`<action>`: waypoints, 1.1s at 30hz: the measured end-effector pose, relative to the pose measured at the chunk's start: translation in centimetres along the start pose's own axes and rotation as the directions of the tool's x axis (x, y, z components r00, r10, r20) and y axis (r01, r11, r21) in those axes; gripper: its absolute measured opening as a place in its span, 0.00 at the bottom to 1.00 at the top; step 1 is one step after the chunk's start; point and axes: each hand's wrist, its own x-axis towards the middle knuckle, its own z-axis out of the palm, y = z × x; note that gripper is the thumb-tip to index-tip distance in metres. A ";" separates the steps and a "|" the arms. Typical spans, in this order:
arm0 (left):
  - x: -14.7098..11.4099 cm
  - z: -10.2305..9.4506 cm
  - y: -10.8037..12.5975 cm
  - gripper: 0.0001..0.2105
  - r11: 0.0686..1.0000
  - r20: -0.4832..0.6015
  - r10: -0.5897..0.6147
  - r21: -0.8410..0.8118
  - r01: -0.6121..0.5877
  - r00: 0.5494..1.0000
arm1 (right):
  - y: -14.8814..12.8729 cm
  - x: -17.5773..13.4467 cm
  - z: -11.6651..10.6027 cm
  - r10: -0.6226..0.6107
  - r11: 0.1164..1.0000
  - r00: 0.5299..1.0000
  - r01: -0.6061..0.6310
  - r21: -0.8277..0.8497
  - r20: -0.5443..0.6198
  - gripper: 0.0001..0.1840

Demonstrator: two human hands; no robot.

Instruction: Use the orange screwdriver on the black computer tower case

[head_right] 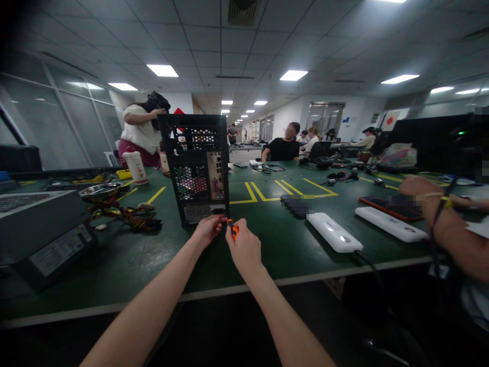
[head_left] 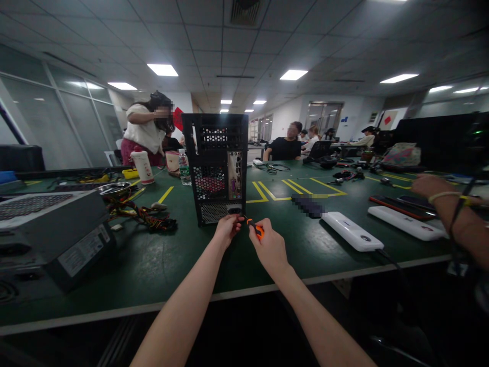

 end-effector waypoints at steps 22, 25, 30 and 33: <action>-0.5 0.0 0.2 0.07 1.000 0.004 0.011 0.010 -0.011 1.000 | -0.2 0.2 0.2 -0.167 0.983 0.986 0.167 -0.076 0.010 0.03; -0.4 0.0 0.1 0.07 1.000 0.016 0.017 0.006 -0.017 1.000 | -0.2 0.2 0.3 -0.127 0.991 0.992 0.127 -0.028 0.004 0.03; -0.2 0.0 0.0 0.07 1.000 0.024 0.018 0.006 -0.018 1.000 | -0.3 0.1 0.1 -0.119 0.993 0.993 0.119 0.001 0.008 0.06; 0.0 0.0 -0.1 0.07 1.000 0.043 0.017 0.003 -0.017 0.999 | -0.5 0.3 -0.3 -0.138 0.990 0.990 0.139 -0.013 0.036 0.10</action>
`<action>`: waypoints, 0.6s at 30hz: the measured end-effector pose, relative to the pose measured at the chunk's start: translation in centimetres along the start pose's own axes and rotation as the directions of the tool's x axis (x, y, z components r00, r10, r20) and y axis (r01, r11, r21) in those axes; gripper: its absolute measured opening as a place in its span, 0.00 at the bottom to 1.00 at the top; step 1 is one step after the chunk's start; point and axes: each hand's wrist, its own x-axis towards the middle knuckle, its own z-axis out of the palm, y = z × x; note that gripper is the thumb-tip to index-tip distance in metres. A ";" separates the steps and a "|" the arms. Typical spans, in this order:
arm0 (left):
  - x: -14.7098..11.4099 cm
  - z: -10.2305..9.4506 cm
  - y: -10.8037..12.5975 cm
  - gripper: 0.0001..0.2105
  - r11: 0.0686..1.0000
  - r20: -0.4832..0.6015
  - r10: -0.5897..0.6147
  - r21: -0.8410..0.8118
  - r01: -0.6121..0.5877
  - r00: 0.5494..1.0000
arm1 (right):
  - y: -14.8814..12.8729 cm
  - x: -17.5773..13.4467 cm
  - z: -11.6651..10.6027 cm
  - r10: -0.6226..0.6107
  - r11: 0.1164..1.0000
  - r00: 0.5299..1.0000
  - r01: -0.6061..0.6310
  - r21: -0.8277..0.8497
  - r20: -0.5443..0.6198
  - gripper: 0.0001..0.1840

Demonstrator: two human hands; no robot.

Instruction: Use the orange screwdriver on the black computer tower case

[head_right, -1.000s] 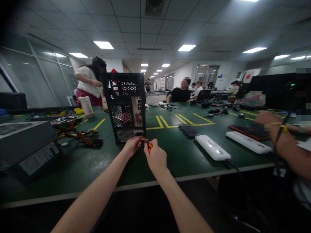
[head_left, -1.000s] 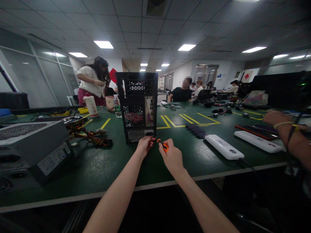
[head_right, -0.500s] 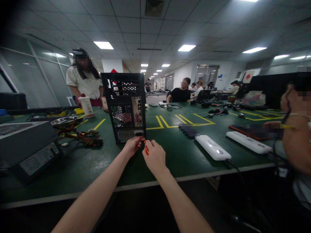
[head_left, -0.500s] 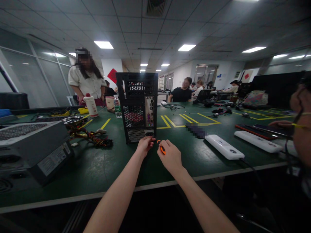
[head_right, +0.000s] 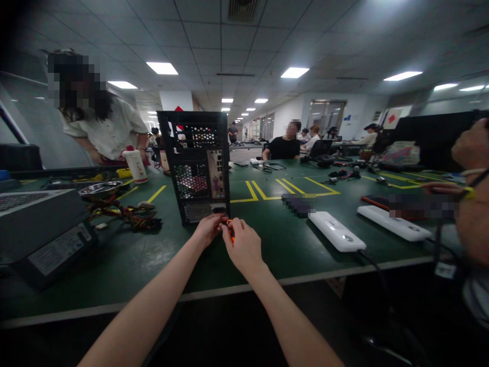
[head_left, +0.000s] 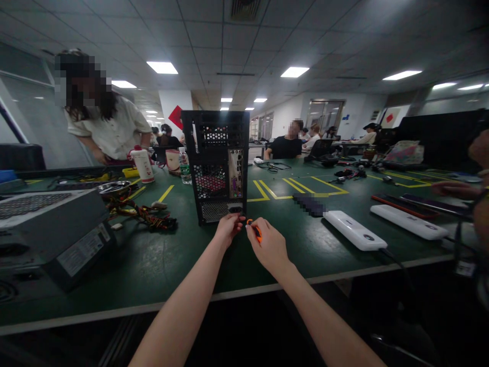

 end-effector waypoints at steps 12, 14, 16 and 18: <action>-0.2 0.2 0.1 0.08 1.000 -0.015 -0.006 0.015 0.006 1.000 | 1.0 1.1 -0.5 -0.169 0.982 0.981 0.176 -0.071 0.094 0.04; -0.3 0.3 0.2 0.07 1.000 -0.020 -0.007 0.014 0.007 1.000 | 1.1 1.0 -0.5 -0.225 0.965 0.967 0.238 -0.110 0.119 0.04; -0.4 0.3 0.3 0.07 1.000 -0.021 -0.008 0.017 0.008 1.000 | 1.2 0.8 -0.4 -0.254 0.955 0.958 0.270 -0.120 0.133 0.03; -0.5 0.4 0.3 0.07 1.000 -0.022 -0.008 0.024 0.008 1.000 | 1.2 0.6 -0.2 -0.216 0.967 0.970 0.228 -0.110 0.110 0.03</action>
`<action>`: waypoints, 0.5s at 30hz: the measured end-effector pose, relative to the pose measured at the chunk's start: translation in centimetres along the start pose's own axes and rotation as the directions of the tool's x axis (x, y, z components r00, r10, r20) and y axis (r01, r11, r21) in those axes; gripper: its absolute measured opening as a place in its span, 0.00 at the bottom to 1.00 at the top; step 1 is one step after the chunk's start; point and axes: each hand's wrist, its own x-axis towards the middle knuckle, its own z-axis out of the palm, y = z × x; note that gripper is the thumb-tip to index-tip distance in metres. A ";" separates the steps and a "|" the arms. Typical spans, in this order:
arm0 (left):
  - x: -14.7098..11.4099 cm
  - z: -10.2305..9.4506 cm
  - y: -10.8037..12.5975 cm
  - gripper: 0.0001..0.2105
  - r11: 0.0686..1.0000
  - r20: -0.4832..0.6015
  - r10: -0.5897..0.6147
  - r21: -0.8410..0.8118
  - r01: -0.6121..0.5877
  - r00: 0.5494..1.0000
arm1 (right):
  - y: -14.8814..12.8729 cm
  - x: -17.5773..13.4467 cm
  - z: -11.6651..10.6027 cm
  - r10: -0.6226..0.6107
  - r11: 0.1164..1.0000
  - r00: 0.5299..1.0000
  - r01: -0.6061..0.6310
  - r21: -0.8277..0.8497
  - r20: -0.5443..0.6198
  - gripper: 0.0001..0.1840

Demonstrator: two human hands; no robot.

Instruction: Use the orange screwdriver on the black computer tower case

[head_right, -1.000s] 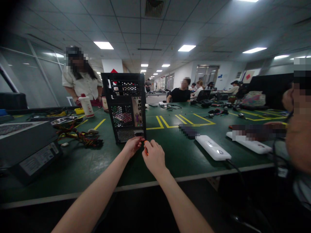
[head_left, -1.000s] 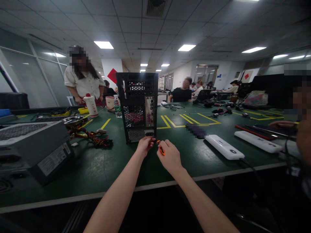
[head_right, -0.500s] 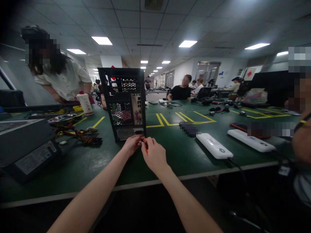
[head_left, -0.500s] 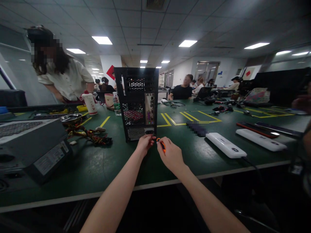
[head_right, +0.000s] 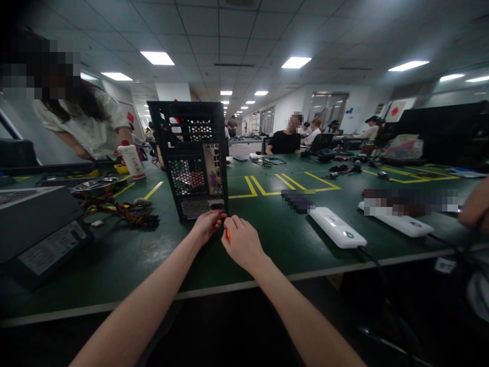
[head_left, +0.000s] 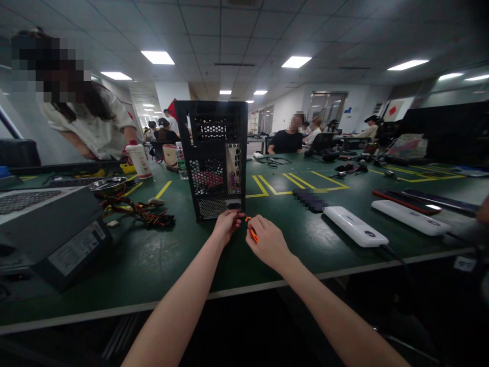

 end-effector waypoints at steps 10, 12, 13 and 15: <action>-0.2 0.1 0.1 0.05 1.000 -0.010 -0.005 0.011 0.005 1.000 | -0.1 -0.5 0.3 0.239 0.969 0.971 -0.237 0.074 -0.017 0.07; -0.3 0.2 0.2 0.04 1.000 -0.004 0.001 0.007 -0.001 1.000 | 0.0 -0.6 0.3 0.214 0.975 0.976 -0.210 0.072 -0.042 0.04; -0.3 0.1 0.1 0.04 1.000 -0.001 0.003 0.005 -0.003 1.000 | 0.1 -0.6 0.4 0.196 0.979 0.979 -0.192 0.075 -0.057 0.04; -0.3 0.1 0.1 0.04 1.000 0.001 0.005 0.004 -0.005 1.000 | 0.0 -0.6 0.4 0.154 0.986 0.985 -0.147 0.084 -0.081 0.02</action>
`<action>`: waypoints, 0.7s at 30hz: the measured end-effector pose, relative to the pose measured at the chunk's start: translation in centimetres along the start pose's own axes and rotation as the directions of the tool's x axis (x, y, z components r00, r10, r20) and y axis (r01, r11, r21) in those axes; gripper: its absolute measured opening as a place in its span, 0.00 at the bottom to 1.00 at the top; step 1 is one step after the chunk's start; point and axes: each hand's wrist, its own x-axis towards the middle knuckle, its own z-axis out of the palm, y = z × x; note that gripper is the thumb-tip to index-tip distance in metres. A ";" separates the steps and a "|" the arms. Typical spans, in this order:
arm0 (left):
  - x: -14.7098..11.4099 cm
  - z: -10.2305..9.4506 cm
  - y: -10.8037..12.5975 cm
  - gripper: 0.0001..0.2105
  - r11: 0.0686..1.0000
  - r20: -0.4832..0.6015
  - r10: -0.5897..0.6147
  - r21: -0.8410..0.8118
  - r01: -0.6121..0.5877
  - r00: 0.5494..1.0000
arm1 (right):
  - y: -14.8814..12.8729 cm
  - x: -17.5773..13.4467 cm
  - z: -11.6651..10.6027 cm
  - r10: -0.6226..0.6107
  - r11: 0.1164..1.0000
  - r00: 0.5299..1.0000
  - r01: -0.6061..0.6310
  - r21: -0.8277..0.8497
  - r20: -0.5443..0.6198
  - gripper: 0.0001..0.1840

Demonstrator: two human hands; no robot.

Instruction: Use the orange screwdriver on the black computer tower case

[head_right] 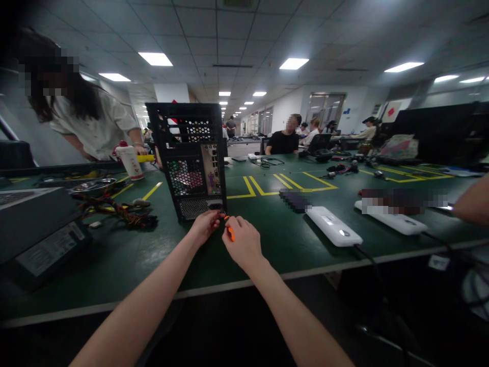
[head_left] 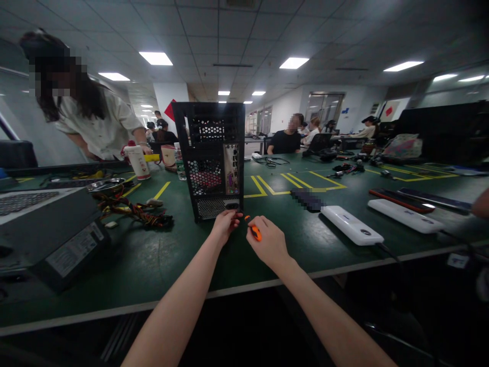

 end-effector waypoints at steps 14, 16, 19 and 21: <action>0.0 -0.2 -0.2 0.06 1.000 0.017 0.001 -0.013 -0.001 1.000 | 0.2 -0.2 -0.1 0.118 0.990 0.992 -0.121 0.078 0.040 0.08; 0.1 -0.2 -0.3 0.06 1.000 0.025 0.010 -0.016 -0.010 1.000 | 0.2 -0.1 -0.1 0.053 0.995 0.999 -0.053 0.082 0.012 0.05; 0.4 -0.4 -0.5 0.05 1.000 0.028 0.017 -0.020 -0.017 0.999 | -0.1 -0.1 -0.1 -0.045 0.996 0.999 0.045 0.072 0.004 0.05; 0.5 -0.5 -0.6 0.06 1.000 0.039 0.021 -0.020 -0.020 0.999 | -0.2 0.0 -0.2 -0.082 0.995 0.996 0.081 0.066 0.015 0.05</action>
